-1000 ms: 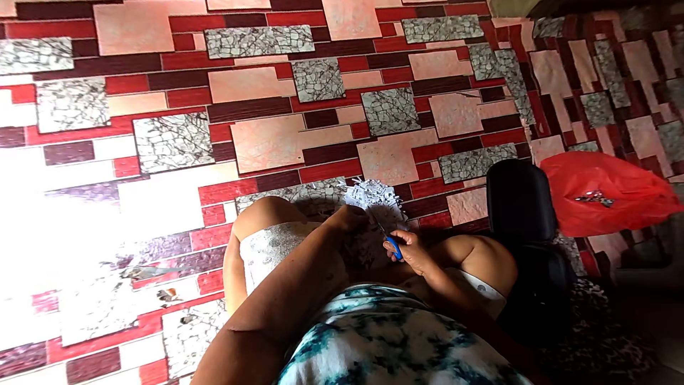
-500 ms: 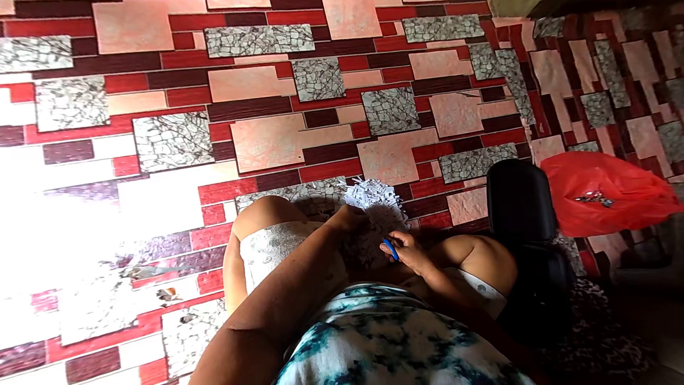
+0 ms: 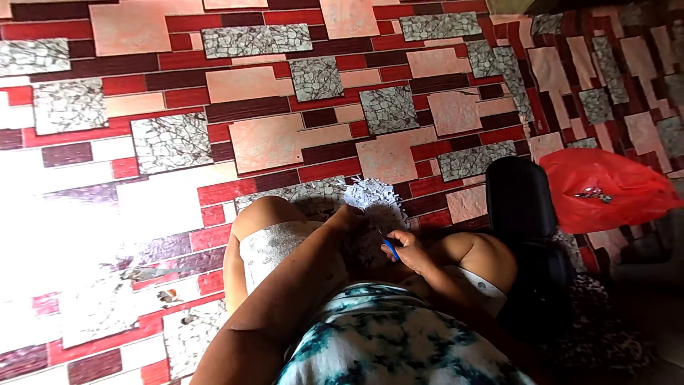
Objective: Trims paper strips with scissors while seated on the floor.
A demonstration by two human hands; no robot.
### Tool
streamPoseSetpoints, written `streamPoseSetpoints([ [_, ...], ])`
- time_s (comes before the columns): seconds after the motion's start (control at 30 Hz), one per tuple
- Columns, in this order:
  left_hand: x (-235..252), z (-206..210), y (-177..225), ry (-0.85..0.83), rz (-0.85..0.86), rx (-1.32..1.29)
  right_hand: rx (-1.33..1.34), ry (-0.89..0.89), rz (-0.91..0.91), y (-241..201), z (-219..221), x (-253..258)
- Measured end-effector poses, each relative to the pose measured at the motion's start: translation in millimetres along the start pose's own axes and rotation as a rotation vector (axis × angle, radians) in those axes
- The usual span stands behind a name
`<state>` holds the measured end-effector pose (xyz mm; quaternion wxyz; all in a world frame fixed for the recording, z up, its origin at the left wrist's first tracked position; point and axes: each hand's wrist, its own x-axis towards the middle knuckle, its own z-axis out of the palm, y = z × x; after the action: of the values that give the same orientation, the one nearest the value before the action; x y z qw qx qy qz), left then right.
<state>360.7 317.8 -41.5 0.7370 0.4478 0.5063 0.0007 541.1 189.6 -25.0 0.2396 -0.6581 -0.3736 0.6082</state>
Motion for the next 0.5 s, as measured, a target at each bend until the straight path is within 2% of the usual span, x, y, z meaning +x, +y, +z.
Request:
streamPoseSetpoints([
  [0.13,-1,0,1,0.006,-0.006,0.026,0.011,0.007,0.025,0,3,-1],
  [0.23,1,-1,-1,0.029,0.031,0.139,0.079,0.040,0.065,-3,2,-5],
  [0.4,-2,-2,-2,0.059,0.158,0.311,0.236,0.151,-0.006,-14,-13,-23],
  [0.5,-6,-5,-3,0.126,0.292,0.536,0.154,0.157,-0.062,-24,-30,-36],
])
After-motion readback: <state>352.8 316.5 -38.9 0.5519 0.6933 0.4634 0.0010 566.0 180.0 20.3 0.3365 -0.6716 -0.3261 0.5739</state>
